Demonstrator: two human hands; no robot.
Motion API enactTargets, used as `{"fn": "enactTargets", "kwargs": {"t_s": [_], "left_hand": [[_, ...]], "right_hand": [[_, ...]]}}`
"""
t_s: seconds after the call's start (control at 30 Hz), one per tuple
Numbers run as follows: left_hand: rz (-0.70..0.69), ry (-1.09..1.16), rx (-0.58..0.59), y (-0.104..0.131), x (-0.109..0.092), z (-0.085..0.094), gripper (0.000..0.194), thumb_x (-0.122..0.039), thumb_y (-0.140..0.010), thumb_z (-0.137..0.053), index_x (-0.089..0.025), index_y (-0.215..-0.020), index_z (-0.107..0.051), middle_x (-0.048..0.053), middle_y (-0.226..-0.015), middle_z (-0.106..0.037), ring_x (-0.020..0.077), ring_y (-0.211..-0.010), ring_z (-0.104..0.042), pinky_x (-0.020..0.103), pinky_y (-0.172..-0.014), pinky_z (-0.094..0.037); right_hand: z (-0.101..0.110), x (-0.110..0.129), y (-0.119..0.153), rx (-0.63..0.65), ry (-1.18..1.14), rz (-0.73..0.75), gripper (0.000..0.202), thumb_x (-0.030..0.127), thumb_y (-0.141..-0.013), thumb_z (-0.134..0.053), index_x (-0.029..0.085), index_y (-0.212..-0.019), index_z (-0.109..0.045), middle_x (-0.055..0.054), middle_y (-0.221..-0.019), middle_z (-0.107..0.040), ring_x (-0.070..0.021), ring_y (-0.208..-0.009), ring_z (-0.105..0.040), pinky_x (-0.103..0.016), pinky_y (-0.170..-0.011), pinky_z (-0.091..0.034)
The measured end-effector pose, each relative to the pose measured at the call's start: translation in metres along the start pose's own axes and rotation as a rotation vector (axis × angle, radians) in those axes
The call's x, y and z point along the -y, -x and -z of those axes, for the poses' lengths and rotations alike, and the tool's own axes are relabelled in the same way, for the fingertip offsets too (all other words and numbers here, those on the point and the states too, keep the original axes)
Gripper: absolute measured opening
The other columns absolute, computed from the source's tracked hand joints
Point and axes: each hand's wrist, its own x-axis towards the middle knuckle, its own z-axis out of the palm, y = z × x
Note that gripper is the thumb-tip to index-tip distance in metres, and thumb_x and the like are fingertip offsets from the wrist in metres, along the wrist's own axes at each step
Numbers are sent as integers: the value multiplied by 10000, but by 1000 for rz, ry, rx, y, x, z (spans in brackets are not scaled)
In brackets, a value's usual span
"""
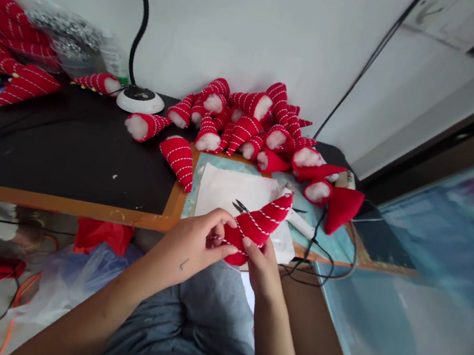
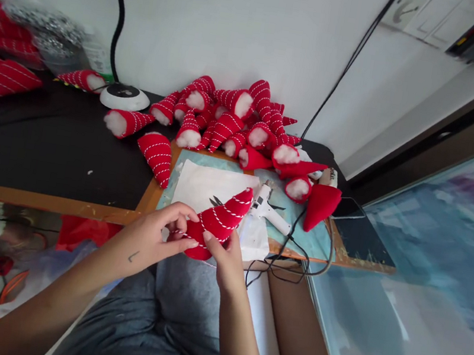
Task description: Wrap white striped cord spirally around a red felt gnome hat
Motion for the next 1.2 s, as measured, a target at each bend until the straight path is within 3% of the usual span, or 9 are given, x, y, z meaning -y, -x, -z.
{"fn": "enactTargets", "kwargs": {"t_s": [0.2,0.3,0.4,0.5,0.57,0.7,0.83,1.07,1.2], "left_hand": [[19,104,58,-10,9,15,295,-407,-872,-804,-246,-1046,-629,-59,-788,-538,122,-722,-535,257,-697,-408],[46,240,77,-14,20,15,376,-462,-843,-830,-220,-1048,-627,-56,-767,-507,115,-697,-493,246,-667,-386],[103,445,183,-17,28,7,464,-509,-814,-842,-191,-1049,-599,-52,-732,-502,115,-666,-474,238,-625,-364],[158,709,293,-18,31,-7,561,-564,-758,-872,-181,-1015,-553,-34,-741,-549,115,-668,-495,231,-626,-367],[174,790,282,-18,32,-15,596,-594,-724,-889,-177,-987,-555,-22,-757,-558,114,-680,-499,230,-637,-372],[146,694,173,-19,32,-20,559,-642,-749,-849,-166,-888,-592,-25,-710,-523,113,-647,-473,232,-607,-354],[121,546,111,-17,33,-12,475,-617,-844,-770,-167,-857,-619,-14,-714,-559,127,-650,-506,239,-605,-370],[-11,162,145,-3,20,9,268,-470,-965,-693,-203,-947,-673,-18,-809,-592,138,-737,-529,248,-676,-396],[-151,9,189,-2,15,15,219,-436,-990,-675,-228,-1050,-711,4,-883,-632,157,-785,-569,269,-734,-437]], "right_hand": [[9,0,1,-13,-112,2,617,511,-704,-897,231,-1207,-675,-86,-1155,-746,-300,-1047,-709,-447,-970,-565],[13,5,3,102,-164,-19,757,558,-637,-896,244,-1274,-634,-112,-1263,-703,-340,-1118,-689,-501,-998,-558],[12,8,3,208,-174,-7,943,638,-578,-859,246,-1384,-566,-140,-1260,-690,-393,-1185,-651,-560,-1018,-538],[9,7,2,175,-177,62,1069,709,-518,-820,250,-1439,-531,-152,-1285,-673,-412,-1243,-609,-570,-1037,-525],[8,4,1,141,-184,99,1080,733,-517,-802,260,-1448,-526,-152,-1319,-658,-414,-1266,-594,-576,-1045,-520],[11,1,1,65,-132,71,965,762,-629,-761,262,-1423,-536,-150,-1337,-654,-397,-1260,-612,-575,-1040,-529],[15,6,4,24,-76,-24,813,692,-710,-806,257,-1351,-560,-124,-1301,-683,-369,-1241,-640,-539,-1054,-541],[15,27,11,48,-113,-104,698,492,-786,-813,302,-1396,-533,-70,-1262,-719,-332,-1179,-689,-521,-1063,-542],[17,29,15,81,-165,-135,656,530,-793,-790,273,-1360,-581,-84,-1339,-687,-345,-1231,-667,-521,-1082,-540]]}}
